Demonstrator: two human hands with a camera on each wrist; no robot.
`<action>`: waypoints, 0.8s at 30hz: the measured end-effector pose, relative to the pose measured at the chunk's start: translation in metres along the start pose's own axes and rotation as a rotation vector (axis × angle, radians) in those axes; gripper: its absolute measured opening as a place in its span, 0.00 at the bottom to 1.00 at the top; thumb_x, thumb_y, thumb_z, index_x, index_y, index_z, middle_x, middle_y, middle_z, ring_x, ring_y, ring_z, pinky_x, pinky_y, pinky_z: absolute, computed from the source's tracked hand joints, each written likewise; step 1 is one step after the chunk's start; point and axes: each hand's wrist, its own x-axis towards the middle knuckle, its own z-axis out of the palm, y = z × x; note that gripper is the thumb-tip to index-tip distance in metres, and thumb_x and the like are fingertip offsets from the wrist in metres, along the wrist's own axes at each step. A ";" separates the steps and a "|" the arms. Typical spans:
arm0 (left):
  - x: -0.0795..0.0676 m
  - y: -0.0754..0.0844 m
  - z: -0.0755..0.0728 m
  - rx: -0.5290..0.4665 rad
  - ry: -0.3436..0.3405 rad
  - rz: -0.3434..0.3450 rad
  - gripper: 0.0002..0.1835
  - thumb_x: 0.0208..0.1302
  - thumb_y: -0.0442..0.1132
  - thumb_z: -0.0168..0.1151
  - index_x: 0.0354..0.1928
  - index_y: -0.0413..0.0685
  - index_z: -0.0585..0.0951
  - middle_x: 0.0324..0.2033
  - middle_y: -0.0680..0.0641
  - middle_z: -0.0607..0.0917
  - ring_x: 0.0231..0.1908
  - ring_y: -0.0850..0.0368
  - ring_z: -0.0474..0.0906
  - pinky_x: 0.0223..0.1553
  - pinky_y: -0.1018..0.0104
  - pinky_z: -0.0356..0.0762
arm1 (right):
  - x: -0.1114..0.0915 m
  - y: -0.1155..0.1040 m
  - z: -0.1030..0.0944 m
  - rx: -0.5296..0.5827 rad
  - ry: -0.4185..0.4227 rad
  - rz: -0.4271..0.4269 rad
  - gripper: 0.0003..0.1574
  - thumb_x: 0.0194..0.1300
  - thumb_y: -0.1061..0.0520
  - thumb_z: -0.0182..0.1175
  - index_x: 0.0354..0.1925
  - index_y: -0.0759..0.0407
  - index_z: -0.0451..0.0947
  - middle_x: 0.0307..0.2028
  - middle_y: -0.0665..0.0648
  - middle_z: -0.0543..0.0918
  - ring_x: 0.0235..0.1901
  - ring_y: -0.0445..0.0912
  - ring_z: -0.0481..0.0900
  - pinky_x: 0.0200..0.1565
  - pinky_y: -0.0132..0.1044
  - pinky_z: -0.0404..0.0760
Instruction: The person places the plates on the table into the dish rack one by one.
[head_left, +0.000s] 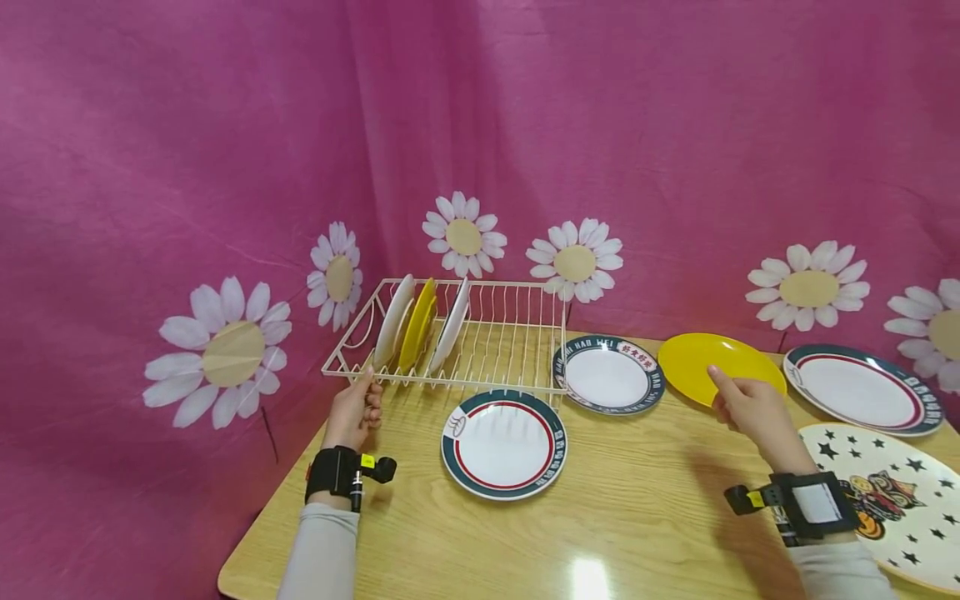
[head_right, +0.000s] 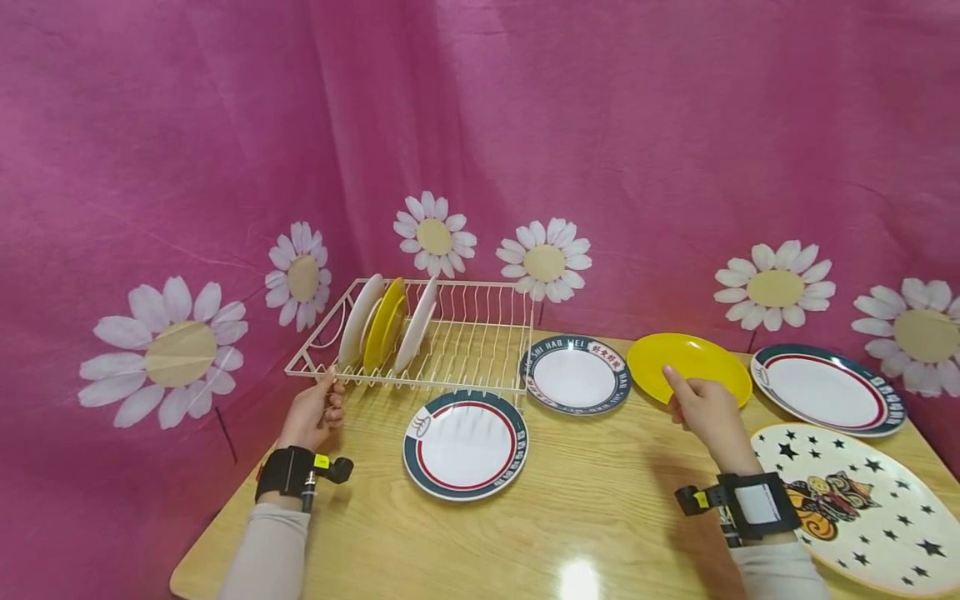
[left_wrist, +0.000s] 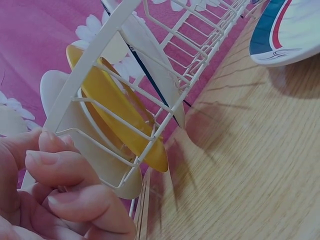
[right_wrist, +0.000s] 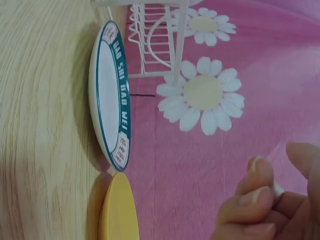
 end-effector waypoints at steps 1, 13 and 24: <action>0.001 0.000 0.000 0.001 0.005 -0.002 0.21 0.74 0.57 0.47 0.33 0.46 0.72 0.18 0.55 0.68 0.14 0.64 0.61 0.21 0.70 0.60 | -0.001 0.002 -0.001 0.003 0.011 -0.002 0.49 0.70 0.25 0.35 0.31 0.67 0.77 0.20 0.52 0.75 0.25 0.46 0.72 0.28 0.35 0.72; 0.009 -0.010 -0.002 0.099 0.139 0.049 0.26 0.69 0.63 0.52 0.34 0.44 0.73 0.15 0.57 0.69 0.13 0.66 0.61 0.16 0.72 0.58 | -0.001 0.010 -0.004 0.028 0.065 -0.018 0.48 0.71 0.27 0.37 0.29 0.67 0.77 0.17 0.51 0.74 0.21 0.44 0.71 0.26 0.35 0.69; 0.007 -0.013 0.006 0.246 0.268 0.183 0.27 0.70 0.60 0.52 0.32 0.40 0.76 0.14 0.56 0.71 0.13 0.66 0.64 0.16 0.70 0.63 | -0.001 0.015 -0.007 0.008 0.049 0.016 0.50 0.69 0.23 0.34 0.27 0.64 0.77 0.17 0.52 0.74 0.23 0.46 0.71 0.28 0.36 0.67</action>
